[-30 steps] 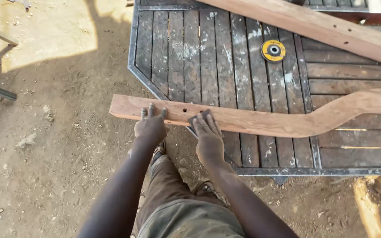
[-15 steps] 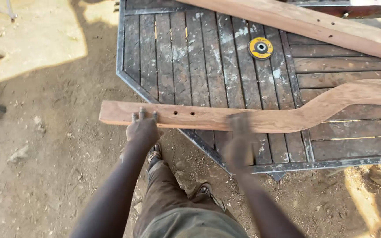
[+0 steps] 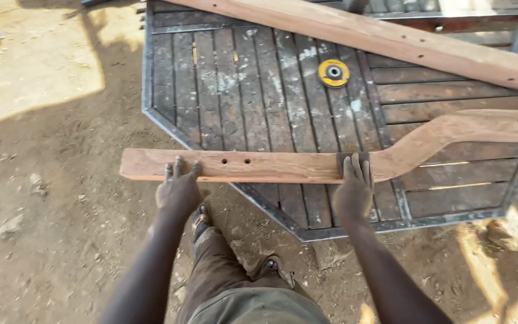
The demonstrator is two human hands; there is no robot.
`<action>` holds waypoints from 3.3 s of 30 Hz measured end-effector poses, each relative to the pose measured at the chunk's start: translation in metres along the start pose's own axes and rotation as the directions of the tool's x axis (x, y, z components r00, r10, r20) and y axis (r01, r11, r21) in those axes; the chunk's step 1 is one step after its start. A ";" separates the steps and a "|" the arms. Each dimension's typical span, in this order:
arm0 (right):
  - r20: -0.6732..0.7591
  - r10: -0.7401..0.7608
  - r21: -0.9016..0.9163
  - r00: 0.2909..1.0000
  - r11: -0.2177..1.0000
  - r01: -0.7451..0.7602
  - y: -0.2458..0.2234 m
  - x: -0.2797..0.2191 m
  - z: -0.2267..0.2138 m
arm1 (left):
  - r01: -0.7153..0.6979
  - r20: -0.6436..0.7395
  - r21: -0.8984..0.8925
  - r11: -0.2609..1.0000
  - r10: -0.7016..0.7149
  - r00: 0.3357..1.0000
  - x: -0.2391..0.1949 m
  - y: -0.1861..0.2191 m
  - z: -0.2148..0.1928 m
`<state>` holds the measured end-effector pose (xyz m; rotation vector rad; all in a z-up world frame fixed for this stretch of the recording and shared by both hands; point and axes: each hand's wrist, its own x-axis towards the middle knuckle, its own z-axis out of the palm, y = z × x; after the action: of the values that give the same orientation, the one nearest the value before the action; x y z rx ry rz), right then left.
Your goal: Sanding a curved wooden beam with sandpaper to smooth the surface
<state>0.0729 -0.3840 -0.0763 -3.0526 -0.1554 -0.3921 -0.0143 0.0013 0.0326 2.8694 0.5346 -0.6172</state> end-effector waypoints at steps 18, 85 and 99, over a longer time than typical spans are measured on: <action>-0.158 -0.068 0.229 0.985 0.968 0.103 0.094 0.002 0.018 | -0.045 -0.019 0.041 0.998 0.046 0.999 0.001 -0.012 0.006; 0.268 -0.841 0.267 0.469 0.533 0.803 -0.339 0.030 -0.025 | 0.171 0.224 -0.935 -0.309 -0.145 0.964 0.152 -0.201 0.109; 0.172 -0.881 0.185 0.441 0.468 0.864 -0.338 0.019 -0.021 | 0.187 0.238 -0.929 -0.319 -0.130 0.963 0.162 -0.199 0.123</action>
<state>0.0497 -0.0483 -0.0357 -2.6218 -1.7736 -0.0013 0.0037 0.2078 -0.1624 1.0085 0.8574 -0.0106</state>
